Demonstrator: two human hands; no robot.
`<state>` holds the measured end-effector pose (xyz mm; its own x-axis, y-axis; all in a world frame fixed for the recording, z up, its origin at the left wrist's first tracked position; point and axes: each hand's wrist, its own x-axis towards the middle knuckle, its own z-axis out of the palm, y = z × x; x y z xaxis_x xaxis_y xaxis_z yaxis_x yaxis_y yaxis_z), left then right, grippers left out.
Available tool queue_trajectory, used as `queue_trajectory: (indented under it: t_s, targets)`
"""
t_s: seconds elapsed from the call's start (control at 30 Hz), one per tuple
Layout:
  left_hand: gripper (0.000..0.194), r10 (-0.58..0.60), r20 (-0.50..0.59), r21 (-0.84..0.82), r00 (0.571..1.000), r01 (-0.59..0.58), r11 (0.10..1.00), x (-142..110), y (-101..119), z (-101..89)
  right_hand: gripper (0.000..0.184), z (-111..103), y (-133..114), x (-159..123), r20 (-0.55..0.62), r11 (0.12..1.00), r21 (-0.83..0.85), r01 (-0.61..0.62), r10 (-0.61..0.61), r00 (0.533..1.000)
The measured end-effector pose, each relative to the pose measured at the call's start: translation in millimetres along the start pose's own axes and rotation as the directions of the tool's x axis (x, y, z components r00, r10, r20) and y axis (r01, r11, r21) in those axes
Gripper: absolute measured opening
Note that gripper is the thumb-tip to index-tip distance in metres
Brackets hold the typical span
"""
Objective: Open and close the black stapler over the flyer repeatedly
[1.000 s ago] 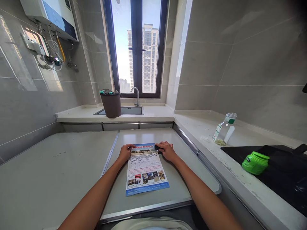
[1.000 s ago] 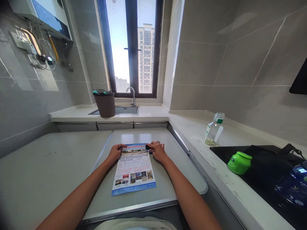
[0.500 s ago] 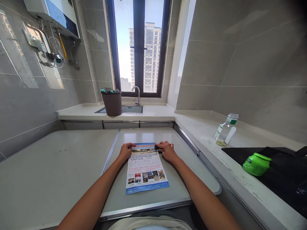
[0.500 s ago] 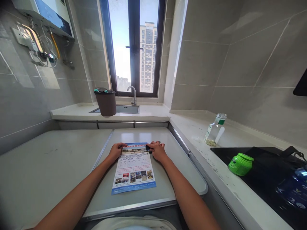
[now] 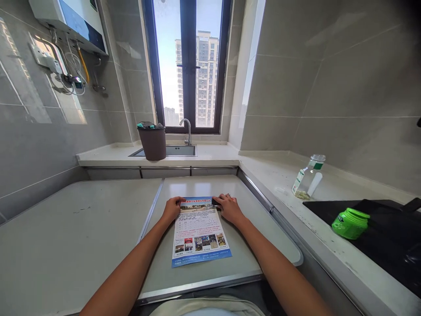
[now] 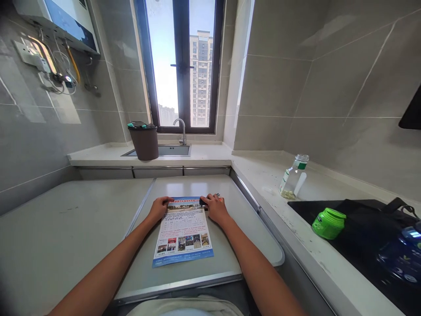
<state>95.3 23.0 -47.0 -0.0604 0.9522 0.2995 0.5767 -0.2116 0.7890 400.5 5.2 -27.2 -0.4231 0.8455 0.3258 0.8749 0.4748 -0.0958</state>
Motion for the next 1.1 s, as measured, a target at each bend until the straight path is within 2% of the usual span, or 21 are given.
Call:
queue_trajectory:
  t_s: [0.07, 0.13, 0.27, 0.33, 0.4, 0.47, 0.53, 0.63, 0.7, 0.77, 0.9, 1.1]
  targets:
    - [0.029, 0.029, 0.009, 0.055, 1.000, -0.030, 0.998, -1, 1, 0.2, 0.069, -2, 7, -1, 0.002, 0.999, 0.030, -0.012, 0.012, 1.000]
    - [0.030, 0.074, 0.029, 0.176, 0.997, -0.078, 0.981, -3, 1, 1.0, 0.078, -3, 13, -1, -0.007, 0.996, 0.025, -0.085, 0.085, 0.996]
    - [0.031, 0.096, 0.075, 0.416, 0.993, -0.118, 0.902, -4, 0, 3.9, 0.073, -9, 19, 1, -0.100, 0.945, -0.041, -0.325, 0.319, 0.942]
    - [0.031, 0.081, 0.082, 0.446, 0.993, -0.109, 0.888, -3, -1, 5.0, 0.072, -15, 14, 2, -0.180, 0.926, -0.061, -0.372, 0.357, 0.917]
    - [0.031, 0.074, 0.083, 0.446, 0.994, -0.104, 0.889, -3, -2, 5.4, 0.073, -21, 1, 2, -0.247, 0.937, -0.044, -0.347, 0.327, 0.912]
    - [0.030, 0.074, 0.084, 0.432, 0.994, -0.103, 0.896, -2, -4, 5.3, 0.071, -23, -22, 3, -0.260, 0.966, 0.016, -0.260, 0.255, 0.931]
    - [0.029, 0.079, 0.086, 0.416, 0.993, -0.108, 0.903, -2, -5, 4.6, 0.069, -19, -50, 4, -0.215, 0.983, 0.114, -0.143, 0.165, 0.963]
    - [0.028, 0.097, 0.072, 0.386, 0.993, -0.117, 0.915, -2, -6, 2.9, 0.066, -6, -89, 6, -0.136, 0.956, 0.293, -0.032, 0.074, 0.988]
    - [0.027, 0.106, 0.055, 0.362, 0.993, -0.118, 0.925, -1, -5, 1.6, 0.066, 3, -105, 7, -0.096, 0.927, 0.374, 0.009, 0.029, 0.995]
    - [0.024, 0.111, 0.031, 0.338, 0.993, -0.115, 0.934, 0, -4, 0.6, 0.066, 9, -110, 7, -0.066, 0.907, 0.421, 0.018, 0.011, 0.998]
    - [0.021, 0.113, -0.042, 0.289, 0.993, -0.097, 0.952, 1, -7, 0.7, 0.068, 8, -91, -4, -0.029, 0.895, 0.446, -0.010, 0.025, 0.999]
    - [0.020, 0.069, -0.058, 0.233, 0.996, -0.053, 0.971, 1, -13, 3.3, 0.069, -4, -23, -38, -0.009, 0.880, 0.464, -0.100, 0.118, 0.993]
